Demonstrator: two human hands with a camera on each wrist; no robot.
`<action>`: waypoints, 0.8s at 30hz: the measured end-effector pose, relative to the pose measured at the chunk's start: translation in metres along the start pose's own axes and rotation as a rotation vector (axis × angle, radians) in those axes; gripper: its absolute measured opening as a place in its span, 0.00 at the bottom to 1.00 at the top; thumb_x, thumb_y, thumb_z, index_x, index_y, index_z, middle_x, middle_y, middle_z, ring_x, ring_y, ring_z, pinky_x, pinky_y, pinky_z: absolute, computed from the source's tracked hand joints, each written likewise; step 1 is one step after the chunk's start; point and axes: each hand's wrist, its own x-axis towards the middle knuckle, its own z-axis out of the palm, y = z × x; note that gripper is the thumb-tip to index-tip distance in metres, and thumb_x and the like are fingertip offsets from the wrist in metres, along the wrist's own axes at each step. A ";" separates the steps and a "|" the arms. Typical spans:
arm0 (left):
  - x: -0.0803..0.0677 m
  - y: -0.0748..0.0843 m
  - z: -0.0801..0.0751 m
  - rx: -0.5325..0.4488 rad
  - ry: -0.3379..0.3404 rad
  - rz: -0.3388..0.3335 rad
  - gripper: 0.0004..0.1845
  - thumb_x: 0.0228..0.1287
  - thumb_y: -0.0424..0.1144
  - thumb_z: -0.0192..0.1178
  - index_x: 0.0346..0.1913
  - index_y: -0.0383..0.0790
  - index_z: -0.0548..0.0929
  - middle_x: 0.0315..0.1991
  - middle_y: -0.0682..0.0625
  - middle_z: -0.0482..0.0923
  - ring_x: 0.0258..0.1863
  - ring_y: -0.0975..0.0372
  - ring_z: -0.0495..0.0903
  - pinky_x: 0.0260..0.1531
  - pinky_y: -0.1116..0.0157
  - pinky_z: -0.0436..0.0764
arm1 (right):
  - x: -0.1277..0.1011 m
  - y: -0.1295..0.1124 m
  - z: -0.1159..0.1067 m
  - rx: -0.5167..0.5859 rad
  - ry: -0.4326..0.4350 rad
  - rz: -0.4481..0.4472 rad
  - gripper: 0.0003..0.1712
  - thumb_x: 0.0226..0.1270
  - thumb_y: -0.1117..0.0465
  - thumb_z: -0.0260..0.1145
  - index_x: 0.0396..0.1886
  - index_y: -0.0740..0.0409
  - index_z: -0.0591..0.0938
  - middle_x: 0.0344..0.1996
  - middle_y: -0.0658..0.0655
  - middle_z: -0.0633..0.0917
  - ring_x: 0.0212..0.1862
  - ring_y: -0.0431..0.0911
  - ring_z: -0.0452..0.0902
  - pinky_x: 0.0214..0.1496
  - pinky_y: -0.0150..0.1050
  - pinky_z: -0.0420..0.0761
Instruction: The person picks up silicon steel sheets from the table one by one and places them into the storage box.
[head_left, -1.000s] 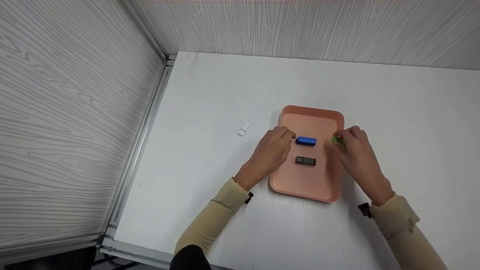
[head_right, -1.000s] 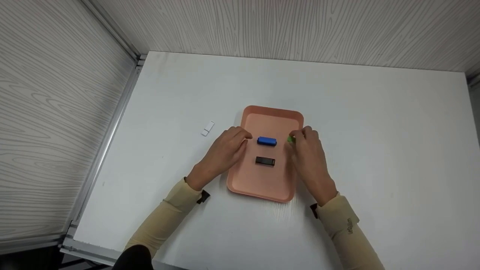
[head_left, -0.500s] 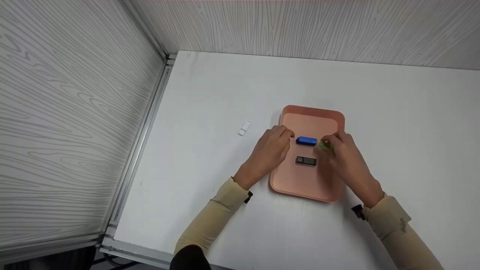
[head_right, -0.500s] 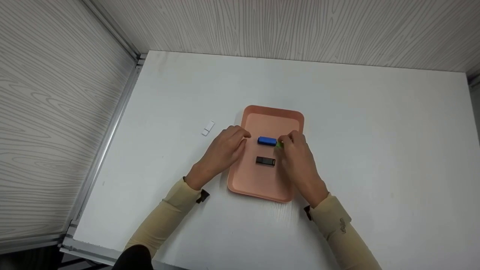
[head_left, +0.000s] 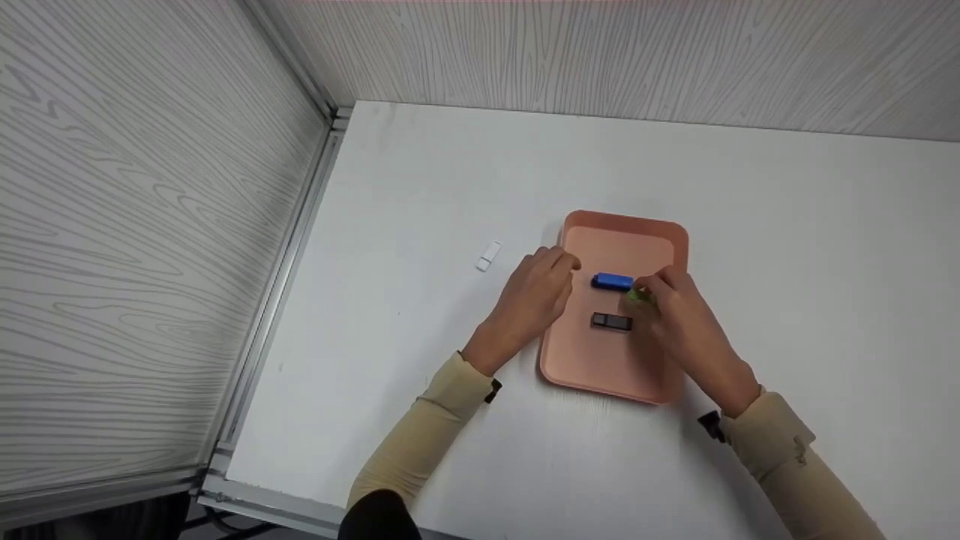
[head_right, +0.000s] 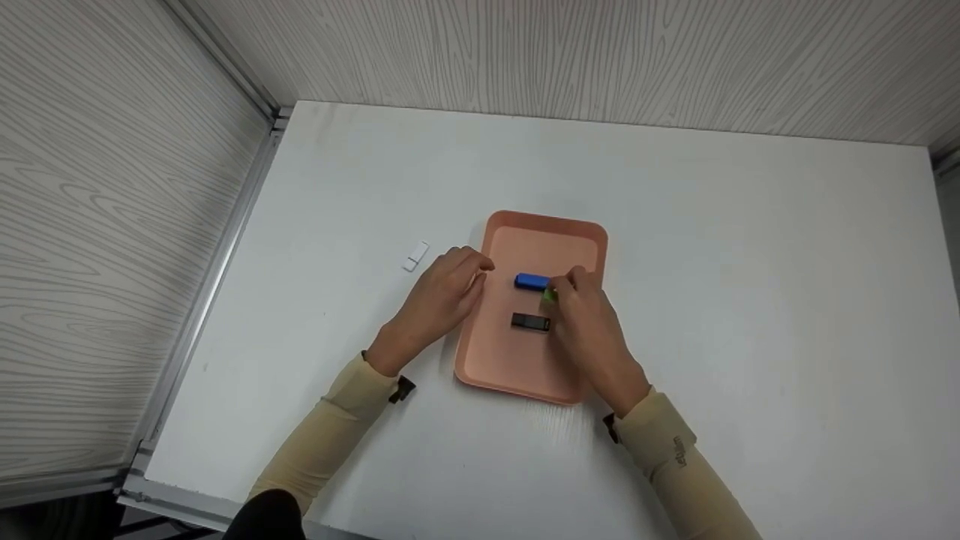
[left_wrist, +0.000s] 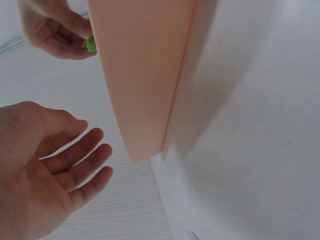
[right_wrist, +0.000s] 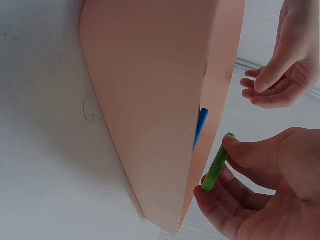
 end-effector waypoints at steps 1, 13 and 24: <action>0.000 -0.001 0.000 0.000 0.001 -0.003 0.10 0.81 0.33 0.53 0.55 0.39 0.83 0.52 0.48 0.84 0.49 0.58 0.82 0.49 0.62 0.83 | 0.000 0.000 0.000 0.002 -0.007 0.005 0.14 0.71 0.69 0.71 0.52 0.71 0.85 0.46 0.67 0.79 0.48 0.58 0.75 0.52 0.54 0.82; 0.001 -0.016 0.002 -0.008 0.036 -0.047 0.11 0.81 0.33 0.53 0.55 0.38 0.84 0.49 0.46 0.84 0.49 0.56 0.84 0.50 0.61 0.84 | 0.001 -0.003 0.008 -0.008 -0.052 -0.008 0.13 0.71 0.71 0.70 0.53 0.71 0.86 0.44 0.66 0.80 0.50 0.58 0.81 0.56 0.55 0.88; 0.000 -0.025 0.006 0.021 0.044 -0.092 0.10 0.79 0.32 0.56 0.55 0.38 0.84 0.48 0.46 0.84 0.50 0.56 0.84 0.50 0.60 0.84 | 0.002 -0.008 0.014 -0.017 -0.053 -0.036 0.11 0.71 0.68 0.71 0.50 0.69 0.87 0.42 0.65 0.81 0.48 0.57 0.78 0.51 0.51 0.86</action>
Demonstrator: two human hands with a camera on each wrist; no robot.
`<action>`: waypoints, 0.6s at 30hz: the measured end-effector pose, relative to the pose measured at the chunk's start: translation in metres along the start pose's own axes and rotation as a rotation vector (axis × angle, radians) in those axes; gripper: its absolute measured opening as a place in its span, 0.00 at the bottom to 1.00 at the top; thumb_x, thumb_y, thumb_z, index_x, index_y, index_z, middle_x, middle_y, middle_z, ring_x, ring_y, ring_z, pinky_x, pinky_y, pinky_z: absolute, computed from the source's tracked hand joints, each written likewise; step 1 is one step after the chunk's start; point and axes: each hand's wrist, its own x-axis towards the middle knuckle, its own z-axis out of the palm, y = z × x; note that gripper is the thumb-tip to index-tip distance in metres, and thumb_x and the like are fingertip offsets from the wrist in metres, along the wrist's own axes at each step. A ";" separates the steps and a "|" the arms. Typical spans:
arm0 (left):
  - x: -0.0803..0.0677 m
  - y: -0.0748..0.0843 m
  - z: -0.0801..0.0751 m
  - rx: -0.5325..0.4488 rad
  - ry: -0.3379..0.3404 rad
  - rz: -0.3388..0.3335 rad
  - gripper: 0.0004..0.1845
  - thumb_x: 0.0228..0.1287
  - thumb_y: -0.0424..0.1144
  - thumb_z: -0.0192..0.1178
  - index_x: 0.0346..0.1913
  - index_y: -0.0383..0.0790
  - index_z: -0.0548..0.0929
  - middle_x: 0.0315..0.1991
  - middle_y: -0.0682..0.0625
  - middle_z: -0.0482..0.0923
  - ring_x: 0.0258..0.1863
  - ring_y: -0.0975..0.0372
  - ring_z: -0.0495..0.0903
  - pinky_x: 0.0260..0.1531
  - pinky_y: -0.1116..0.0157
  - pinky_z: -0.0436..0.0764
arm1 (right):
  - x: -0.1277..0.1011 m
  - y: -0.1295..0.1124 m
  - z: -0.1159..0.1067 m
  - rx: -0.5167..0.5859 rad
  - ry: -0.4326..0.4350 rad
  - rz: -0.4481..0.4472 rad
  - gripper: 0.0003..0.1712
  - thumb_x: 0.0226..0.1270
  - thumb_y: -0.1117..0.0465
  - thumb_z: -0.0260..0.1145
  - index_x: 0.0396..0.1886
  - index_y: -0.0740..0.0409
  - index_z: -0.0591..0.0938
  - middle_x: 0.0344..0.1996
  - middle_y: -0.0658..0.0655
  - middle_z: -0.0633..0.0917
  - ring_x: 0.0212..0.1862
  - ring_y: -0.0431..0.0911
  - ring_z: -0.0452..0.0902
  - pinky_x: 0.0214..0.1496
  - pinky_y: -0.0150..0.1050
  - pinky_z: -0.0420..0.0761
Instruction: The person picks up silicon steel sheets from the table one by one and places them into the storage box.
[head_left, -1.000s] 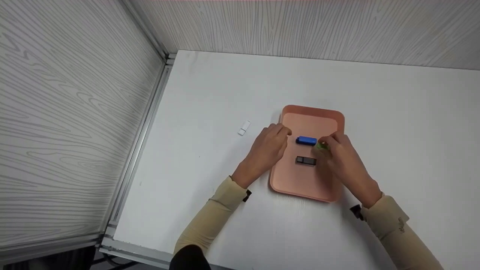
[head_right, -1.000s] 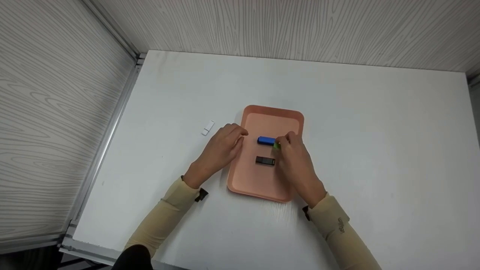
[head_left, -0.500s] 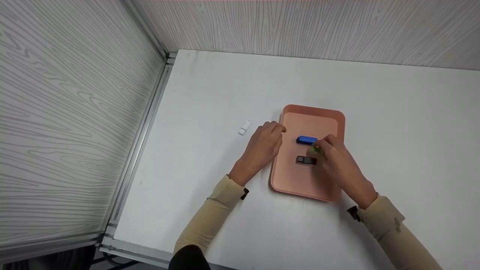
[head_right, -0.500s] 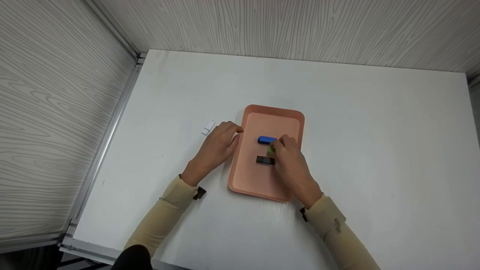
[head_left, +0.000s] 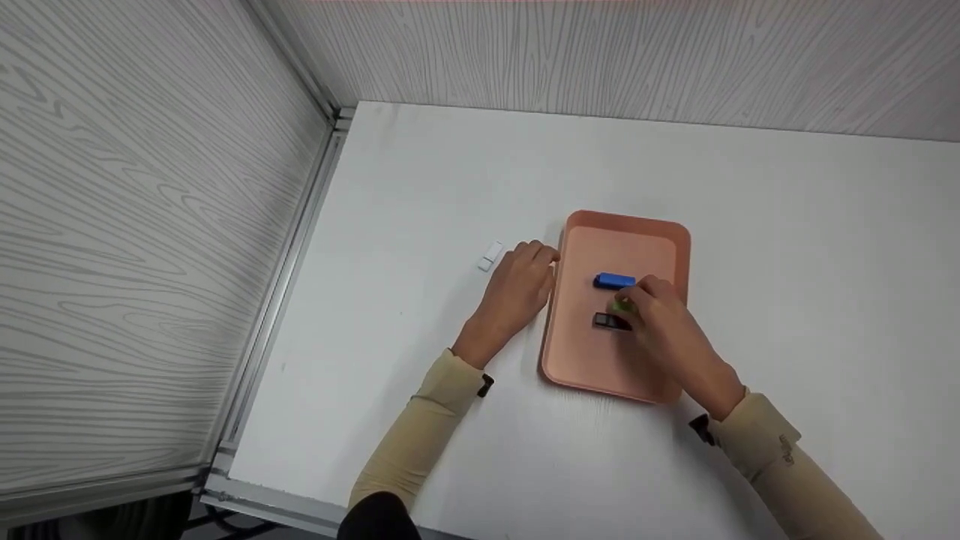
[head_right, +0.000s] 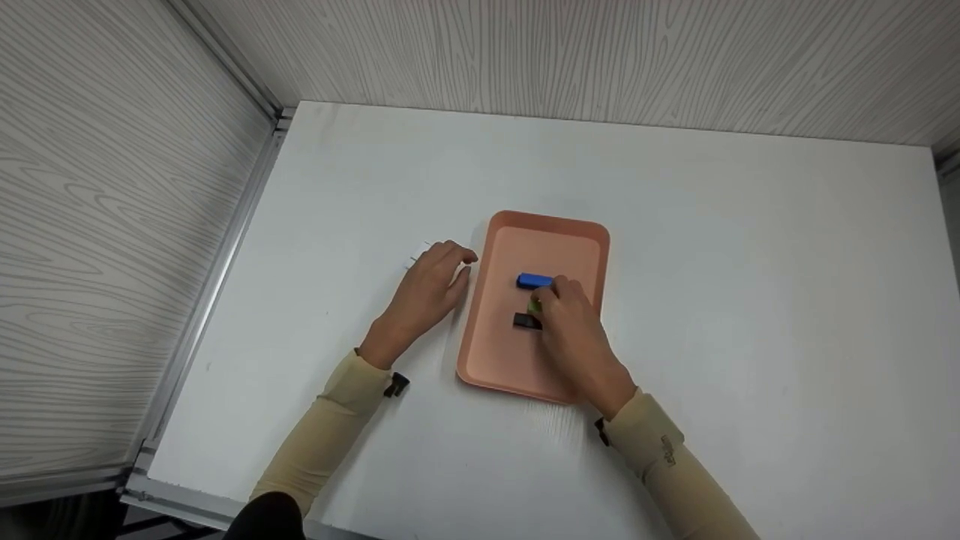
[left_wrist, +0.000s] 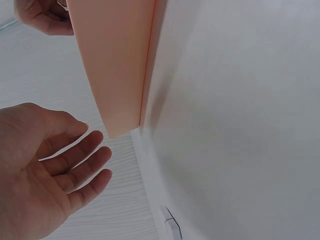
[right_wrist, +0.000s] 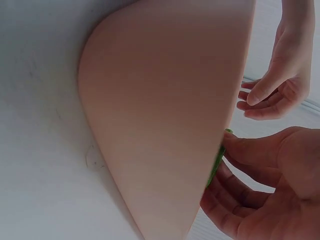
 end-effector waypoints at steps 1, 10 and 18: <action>0.000 0.000 0.000 -0.001 -0.001 -0.002 0.10 0.79 0.32 0.56 0.55 0.38 0.84 0.48 0.46 0.84 0.50 0.56 0.84 0.50 0.60 0.84 | 0.000 -0.001 0.000 0.001 -0.002 -0.002 0.11 0.71 0.68 0.71 0.50 0.69 0.87 0.42 0.65 0.81 0.47 0.57 0.78 0.51 0.51 0.86; -0.002 0.000 -0.003 -0.007 -0.017 -0.025 0.11 0.79 0.34 0.57 0.57 0.38 0.84 0.49 0.47 0.84 0.51 0.57 0.84 0.53 0.60 0.84 | 0.003 -0.005 0.005 0.030 -0.084 0.034 0.11 0.72 0.69 0.70 0.52 0.67 0.87 0.45 0.65 0.81 0.52 0.58 0.76 0.58 0.54 0.84; -0.004 -0.005 -0.003 -0.004 0.013 -0.035 0.10 0.79 0.31 0.56 0.54 0.38 0.84 0.47 0.46 0.85 0.48 0.56 0.84 0.49 0.60 0.84 | 0.001 -0.005 0.009 0.018 -0.087 -0.004 0.11 0.70 0.69 0.72 0.50 0.65 0.88 0.45 0.64 0.83 0.53 0.58 0.75 0.59 0.54 0.83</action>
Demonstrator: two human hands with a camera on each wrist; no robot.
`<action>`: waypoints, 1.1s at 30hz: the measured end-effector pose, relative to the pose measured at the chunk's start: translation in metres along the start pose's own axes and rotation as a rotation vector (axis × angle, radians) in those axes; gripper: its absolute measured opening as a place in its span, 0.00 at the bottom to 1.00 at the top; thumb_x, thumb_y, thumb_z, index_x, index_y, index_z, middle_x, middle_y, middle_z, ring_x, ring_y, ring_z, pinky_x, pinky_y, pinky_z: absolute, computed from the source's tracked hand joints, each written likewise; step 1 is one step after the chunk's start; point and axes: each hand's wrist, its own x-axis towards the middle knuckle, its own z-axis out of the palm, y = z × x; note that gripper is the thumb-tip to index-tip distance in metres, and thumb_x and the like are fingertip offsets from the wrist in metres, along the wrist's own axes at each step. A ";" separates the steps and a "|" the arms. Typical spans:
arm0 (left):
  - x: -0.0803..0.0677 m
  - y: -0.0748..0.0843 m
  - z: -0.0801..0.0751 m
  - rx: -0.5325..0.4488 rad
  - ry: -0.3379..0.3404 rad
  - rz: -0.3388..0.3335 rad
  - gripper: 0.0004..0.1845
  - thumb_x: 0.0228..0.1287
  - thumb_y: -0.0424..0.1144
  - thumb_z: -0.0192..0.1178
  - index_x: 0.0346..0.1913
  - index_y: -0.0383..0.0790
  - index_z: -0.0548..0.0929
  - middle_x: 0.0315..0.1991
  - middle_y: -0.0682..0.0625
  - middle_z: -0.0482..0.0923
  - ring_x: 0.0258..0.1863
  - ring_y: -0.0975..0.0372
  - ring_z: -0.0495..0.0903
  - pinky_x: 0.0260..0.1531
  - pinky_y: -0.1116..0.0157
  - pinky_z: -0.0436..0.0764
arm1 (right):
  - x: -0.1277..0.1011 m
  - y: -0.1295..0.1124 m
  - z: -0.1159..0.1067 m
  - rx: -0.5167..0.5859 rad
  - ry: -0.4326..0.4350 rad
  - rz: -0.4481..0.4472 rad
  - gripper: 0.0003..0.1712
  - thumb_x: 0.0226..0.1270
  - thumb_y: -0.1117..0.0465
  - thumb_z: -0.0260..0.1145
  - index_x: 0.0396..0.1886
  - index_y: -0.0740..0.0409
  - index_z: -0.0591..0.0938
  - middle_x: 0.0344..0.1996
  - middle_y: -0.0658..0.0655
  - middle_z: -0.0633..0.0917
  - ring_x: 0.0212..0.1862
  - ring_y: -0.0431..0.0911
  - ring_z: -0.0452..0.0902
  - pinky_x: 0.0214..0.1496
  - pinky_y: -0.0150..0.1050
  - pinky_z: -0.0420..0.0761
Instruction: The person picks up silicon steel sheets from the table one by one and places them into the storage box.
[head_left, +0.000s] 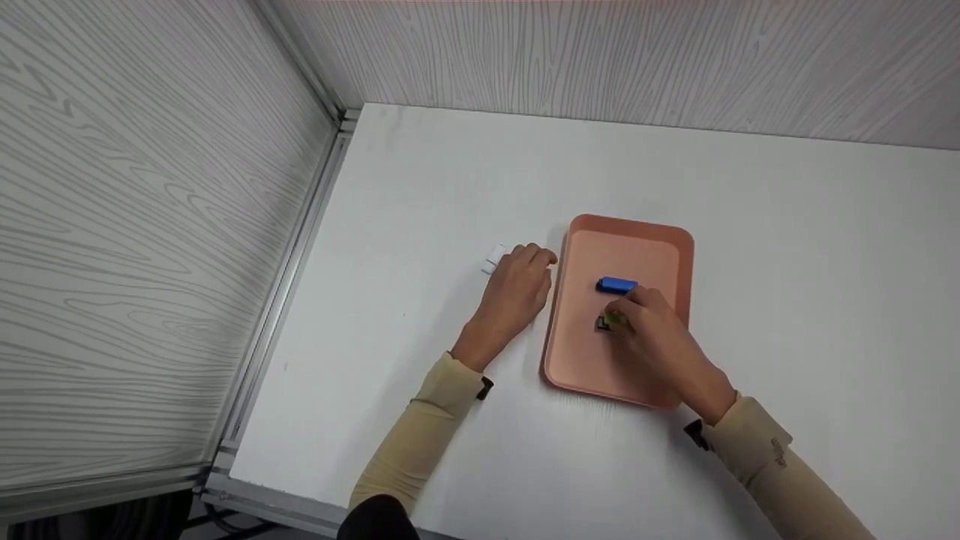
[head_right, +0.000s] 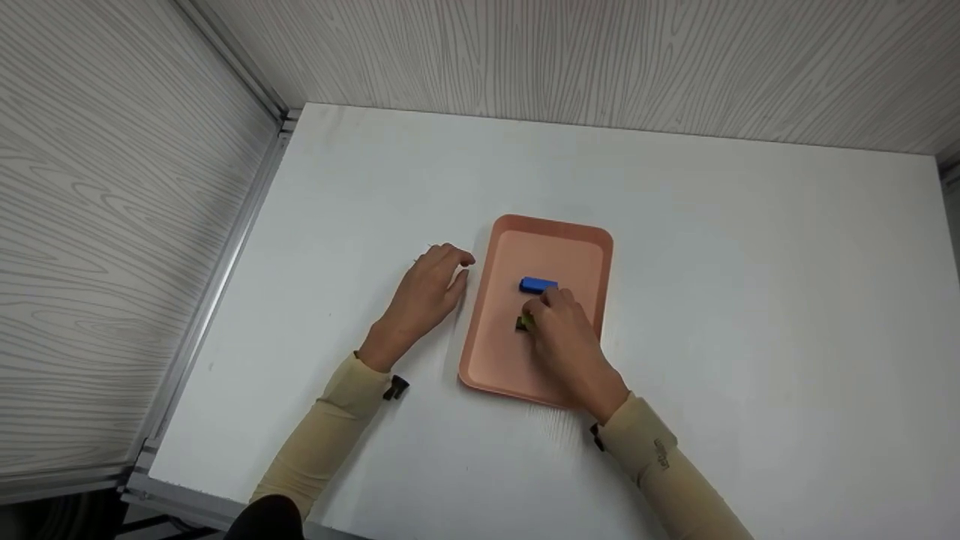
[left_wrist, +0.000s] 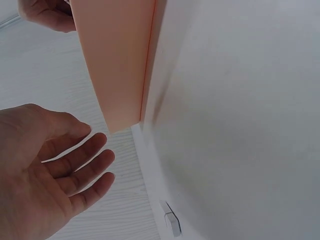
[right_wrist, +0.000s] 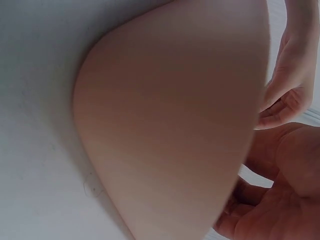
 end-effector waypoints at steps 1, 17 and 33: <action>0.000 -0.001 0.000 0.003 0.010 -0.002 0.09 0.78 0.31 0.57 0.54 0.38 0.84 0.46 0.46 0.85 0.48 0.55 0.84 0.48 0.59 0.84 | 0.000 0.000 0.001 0.001 0.004 -0.010 0.11 0.70 0.69 0.72 0.50 0.65 0.88 0.45 0.64 0.83 0.53 0.58 0.75 0.59 0.53 0.83; 0.000 -0.005 -0.004 0.026 0.020 -0.038 0.10 0.77 0.31 0.57 0.54 0.36 0.84 0.46 0.45 0.85 0.47 0.54 0.84 0.46 0.59 0.84 | 0.001 -0.001 0.002 0.030 -0.025 0.001 0.10 0.72 0.67 0.71 0.51 0.62 0.89 0.47 0.63 0.83 0.54 0.57 0.75 0.61 0.52 0.82; -0.002 -0.019 0.001 0.069 0.000 -0.076 0.10 0.77 0.29 0.57 0.54 0.35 0.84 0.46 0.43 0.86 0.48 0.52 0.85 0.46 0.57 0.85 | 0.001 -0.001 0.002 0.042 -0.016 -0.017 0.10 0.71 0.68 0.72 0.49 0.62 0.89 0.47 0.63 0.84 0.55 0.58 0.76 0.59 0.53 0.82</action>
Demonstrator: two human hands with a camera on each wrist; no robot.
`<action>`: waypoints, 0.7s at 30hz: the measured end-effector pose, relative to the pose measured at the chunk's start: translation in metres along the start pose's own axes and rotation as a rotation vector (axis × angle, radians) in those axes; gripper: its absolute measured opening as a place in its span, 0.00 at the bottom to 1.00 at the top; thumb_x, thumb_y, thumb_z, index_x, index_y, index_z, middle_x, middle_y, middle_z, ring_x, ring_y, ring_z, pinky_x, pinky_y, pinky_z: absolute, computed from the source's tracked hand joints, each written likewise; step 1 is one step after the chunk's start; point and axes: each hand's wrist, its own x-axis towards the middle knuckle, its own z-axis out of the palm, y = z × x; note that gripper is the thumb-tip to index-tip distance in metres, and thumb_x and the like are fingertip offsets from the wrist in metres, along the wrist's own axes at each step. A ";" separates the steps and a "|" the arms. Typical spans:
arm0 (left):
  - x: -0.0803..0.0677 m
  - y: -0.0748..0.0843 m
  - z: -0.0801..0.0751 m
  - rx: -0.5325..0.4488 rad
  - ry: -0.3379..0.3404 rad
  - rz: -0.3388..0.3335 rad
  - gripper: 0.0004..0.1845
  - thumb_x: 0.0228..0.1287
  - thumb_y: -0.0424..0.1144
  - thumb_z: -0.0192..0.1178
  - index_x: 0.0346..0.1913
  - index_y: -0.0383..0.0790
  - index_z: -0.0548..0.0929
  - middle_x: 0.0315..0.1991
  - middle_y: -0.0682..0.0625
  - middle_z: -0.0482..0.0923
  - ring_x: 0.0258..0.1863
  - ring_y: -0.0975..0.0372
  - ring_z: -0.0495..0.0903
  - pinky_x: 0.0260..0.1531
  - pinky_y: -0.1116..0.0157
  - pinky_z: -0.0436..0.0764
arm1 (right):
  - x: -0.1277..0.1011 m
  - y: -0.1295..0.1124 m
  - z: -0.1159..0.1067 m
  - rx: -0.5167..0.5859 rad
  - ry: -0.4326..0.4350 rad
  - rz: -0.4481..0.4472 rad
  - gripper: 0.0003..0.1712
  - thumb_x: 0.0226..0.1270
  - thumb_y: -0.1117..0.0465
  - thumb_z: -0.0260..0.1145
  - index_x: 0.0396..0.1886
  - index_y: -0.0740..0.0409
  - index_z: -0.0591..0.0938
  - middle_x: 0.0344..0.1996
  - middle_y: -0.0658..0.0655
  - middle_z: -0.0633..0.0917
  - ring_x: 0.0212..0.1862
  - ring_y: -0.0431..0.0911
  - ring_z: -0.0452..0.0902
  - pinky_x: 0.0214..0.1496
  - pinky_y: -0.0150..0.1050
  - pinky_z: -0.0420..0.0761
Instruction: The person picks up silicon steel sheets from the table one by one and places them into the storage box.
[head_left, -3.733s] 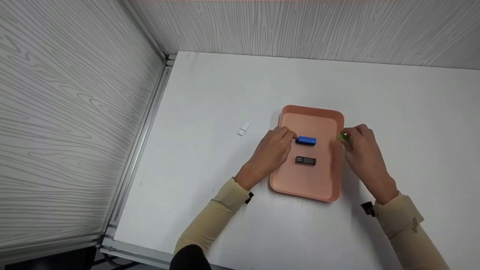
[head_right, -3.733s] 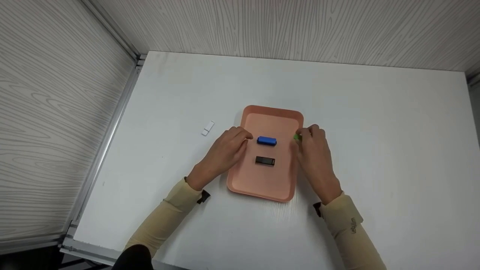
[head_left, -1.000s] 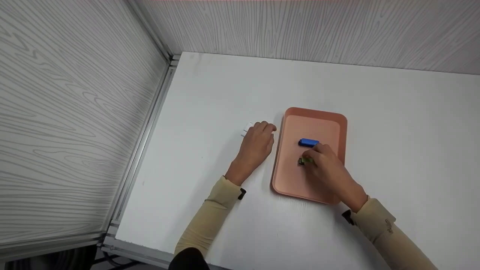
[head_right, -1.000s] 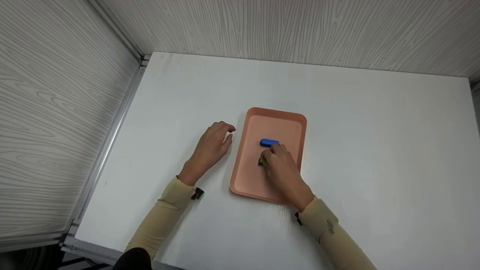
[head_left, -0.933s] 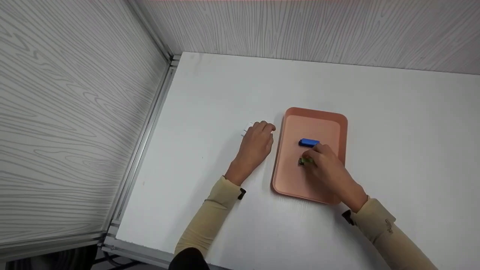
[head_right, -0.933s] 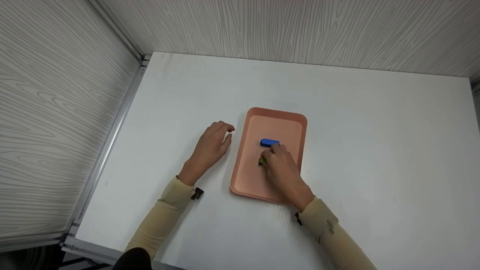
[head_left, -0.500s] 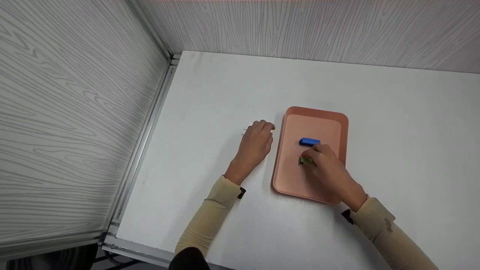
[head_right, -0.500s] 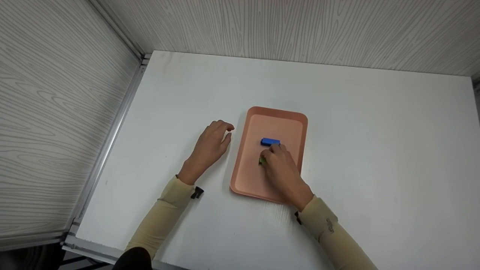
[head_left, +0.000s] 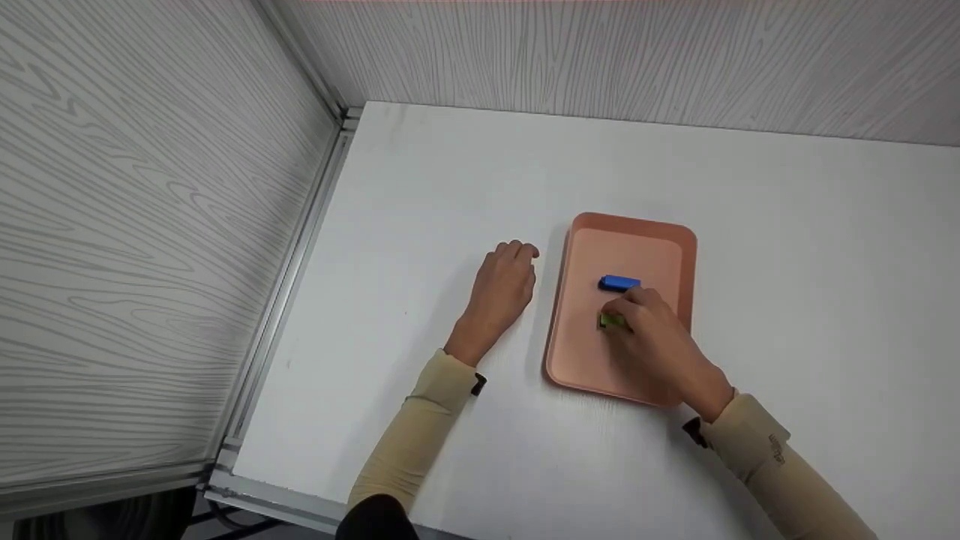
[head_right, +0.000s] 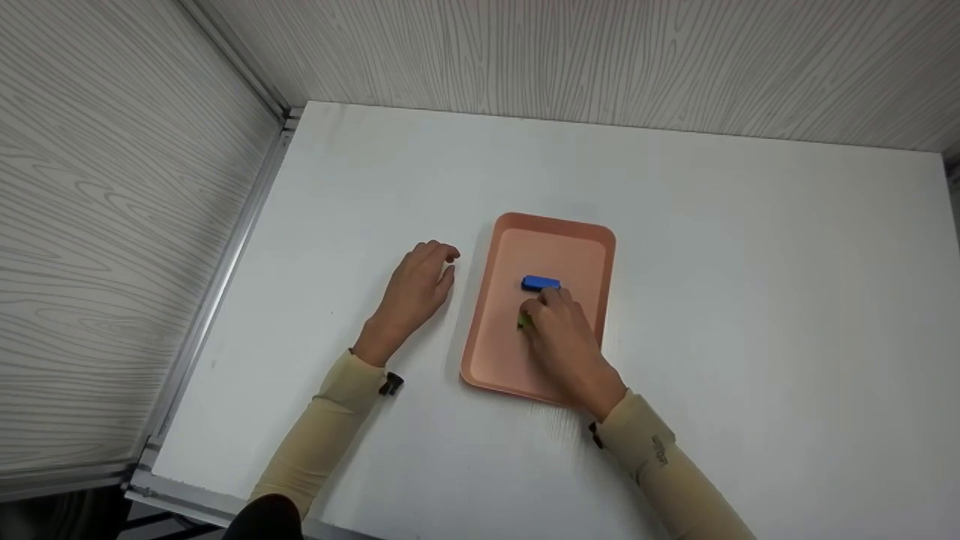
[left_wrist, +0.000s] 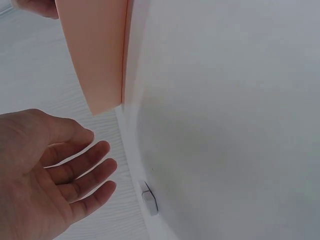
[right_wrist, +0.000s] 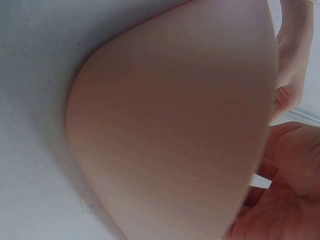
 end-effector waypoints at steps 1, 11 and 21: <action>0.000 -0.001 0.000 0.003 -0.001 -0.003 0.10 0.76 0.29 0.57 0.54 0.35 0.84 0.46 0.43 0.86 0.48 0.52 0.85 0.46 0.57 0.85 | 0.000 0.000 0.000 0.000 0.001 0.002 0.10 0.70 0.67 0.72 0.49 0.62 0.89 0.47 0.63 0.84 0.55 0.58 0.76 0.60 0.53 0.82; 0.000 -0.009 0.006 -0.005 -0.008 -0.022 0.11 0.77 0.29 0.56 0.54 0.34 0.84 0.47 0.42 0.86 0.49 0.51 0.85 0.46 0.56 0.85 | 0.000 0.001 0.001 0.005 0.004 0.011 0.11 0.70 0.66 0.73 0.50 0.62 0.88 0.49 0.64 0.84 0.56 0.58 0.75 0.62 0.55 0.82; 0.001 -0.015 0.008 0.031 -0.002 -0.049 0.11 0.77 0.28 0.56 0.56 0.32 0.83 0.48 0.41 0.85 0.50 0.51 0.84 0.48 0.57 0.85 | 0.001 0.002 0.001 0.009 0.010 0.001 0.13 0.68 0.63 0.76 0.50 0.61 0.88 0.48 0.62 0.84 0.53 0.56 0.75 0.60 0.52 0.82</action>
